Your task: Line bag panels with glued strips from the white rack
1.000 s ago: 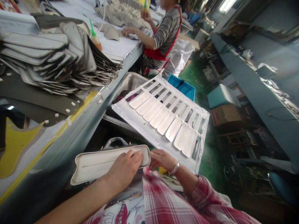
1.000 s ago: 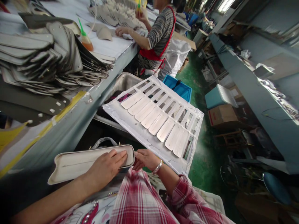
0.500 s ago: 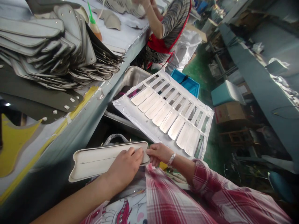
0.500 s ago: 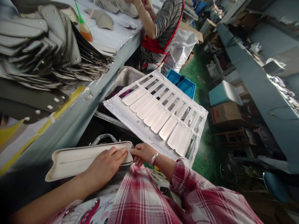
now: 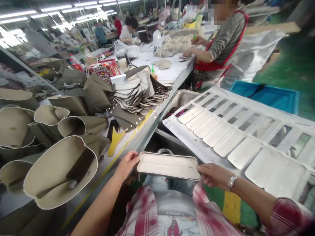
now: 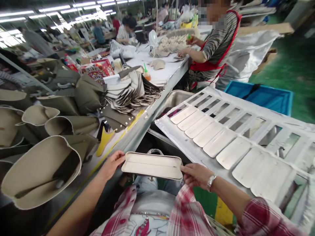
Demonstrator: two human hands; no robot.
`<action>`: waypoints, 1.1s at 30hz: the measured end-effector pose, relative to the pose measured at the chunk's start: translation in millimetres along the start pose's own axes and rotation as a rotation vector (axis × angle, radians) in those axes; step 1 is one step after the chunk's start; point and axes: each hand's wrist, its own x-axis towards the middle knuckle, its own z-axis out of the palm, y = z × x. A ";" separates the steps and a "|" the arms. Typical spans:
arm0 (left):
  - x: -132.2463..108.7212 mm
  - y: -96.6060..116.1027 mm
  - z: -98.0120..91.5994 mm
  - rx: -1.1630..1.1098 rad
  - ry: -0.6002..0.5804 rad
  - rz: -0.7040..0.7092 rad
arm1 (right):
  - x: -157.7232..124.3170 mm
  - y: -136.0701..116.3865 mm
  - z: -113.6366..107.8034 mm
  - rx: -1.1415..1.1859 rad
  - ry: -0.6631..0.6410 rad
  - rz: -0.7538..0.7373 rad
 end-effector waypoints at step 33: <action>47.9 56.1 136.0 0.939 -0.911 0.638 | 2.3 -7.8 -3.2 -0.933 0.276 -1.050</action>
